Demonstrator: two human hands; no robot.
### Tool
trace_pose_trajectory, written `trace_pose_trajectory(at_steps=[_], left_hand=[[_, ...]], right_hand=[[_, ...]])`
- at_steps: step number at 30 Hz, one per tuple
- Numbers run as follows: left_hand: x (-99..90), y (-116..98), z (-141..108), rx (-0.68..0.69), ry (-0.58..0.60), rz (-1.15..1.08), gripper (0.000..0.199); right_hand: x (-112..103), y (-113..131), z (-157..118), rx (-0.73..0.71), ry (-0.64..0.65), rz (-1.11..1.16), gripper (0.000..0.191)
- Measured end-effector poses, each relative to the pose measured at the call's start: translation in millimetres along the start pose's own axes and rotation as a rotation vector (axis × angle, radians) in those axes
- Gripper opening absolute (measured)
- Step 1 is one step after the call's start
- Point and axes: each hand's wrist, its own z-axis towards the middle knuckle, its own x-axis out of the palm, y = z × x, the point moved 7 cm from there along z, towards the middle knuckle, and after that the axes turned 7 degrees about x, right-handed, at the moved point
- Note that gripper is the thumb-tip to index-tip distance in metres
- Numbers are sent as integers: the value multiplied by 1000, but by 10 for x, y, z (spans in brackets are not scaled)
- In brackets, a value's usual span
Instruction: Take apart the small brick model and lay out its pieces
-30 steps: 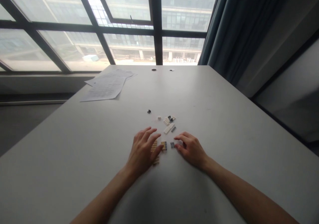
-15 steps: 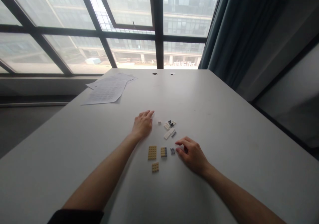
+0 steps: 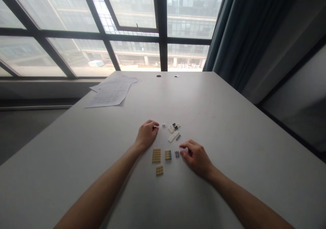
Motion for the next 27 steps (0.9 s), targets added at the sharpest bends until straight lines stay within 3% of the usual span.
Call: trace_pose_trajectory(at_steps=[6,11,19,27], left_hand=[[-10,-499,-86,141,62,-12,19],[-9,-744,-87,184,125,56,16],[73,-758,-79,120,197,135,18],[90,-755,-149,52,184,98,11]], right_hand=[[-27,13,9,0,-13,5,14],[-36,20,13,-9,-41,6,14],[-33,6,19,-8,-45,-3,14],[-37,13,29,2,-47,25,15]])
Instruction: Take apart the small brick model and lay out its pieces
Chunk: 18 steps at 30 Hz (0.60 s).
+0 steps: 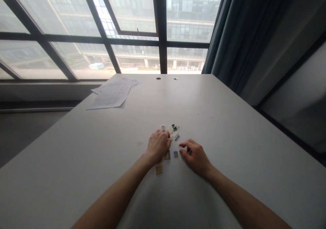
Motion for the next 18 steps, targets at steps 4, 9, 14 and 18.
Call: trace_pose_trajectory(at_steps=[4,9,14,18], left_hand=[[10,4,-4,9,-37,-70,5],[-184,-114,-92,78,-141,-163,7],[-573,-406,-455,328,-484,-236,12],[-658,-490,-713,437,-610,-235,7]], right_hand=[[5,-31,1,-1,-4,14,16],[-60,-65,27,36,-33,107,16],[-60,-3,34,134,76,466,27],[28,119,-30,244,192,676,21]])
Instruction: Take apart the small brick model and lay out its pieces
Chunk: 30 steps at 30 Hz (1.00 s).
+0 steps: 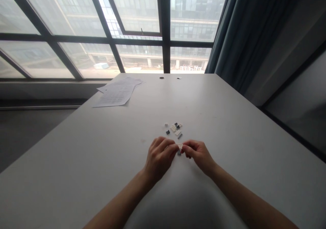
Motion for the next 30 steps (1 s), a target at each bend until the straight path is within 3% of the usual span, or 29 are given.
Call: trace_pose_trajectory(at_steps=[5,12,17,21,30], left_hand=[[-65,-7,-166,29,-27,15,7],[-105,-42,-267,64,9,31,18],[-192,39,-249,-149,-45,-120,20],[-237,40,-275,-250,-59,-198,5],[-288,-98,-436,-111,-70,-140,16]], right_hand=[[143,-20,-71,100,20,55,12],[212,-24,-93,63,29,15,21],[217,-27,-102,35,18,7,22],[270,-71,-133,50,56,39,23],[392,-102,-153,118,135,233,22]])
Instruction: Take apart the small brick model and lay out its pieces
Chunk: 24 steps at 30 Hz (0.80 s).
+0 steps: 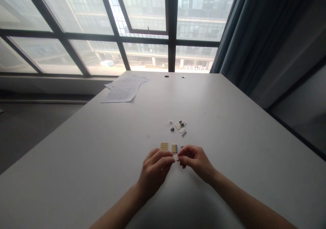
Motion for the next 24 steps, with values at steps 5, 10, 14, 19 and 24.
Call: trace_pose_trajectory(at_steps=[5,10,14,19,24], left_hand=[[62,15,-76,-3,52,-37,25],[-7,19,-83,-32,-25,-46,19],[-47,-24,-95,31,-44,-18,16],[-59,3,-172,71,-42,36,18],[-28,-15,-181,107,-6,49,19]], right_hand=[[-52,25,-36,-107,-61,-56,24],[-17,189,-164,-345,-123,-378,2],[60,338,-262,-508,-116,-483,5],[103,303,-249,-481,-56,-499,4],[71,266,-234,-485,-91,-490,3]])
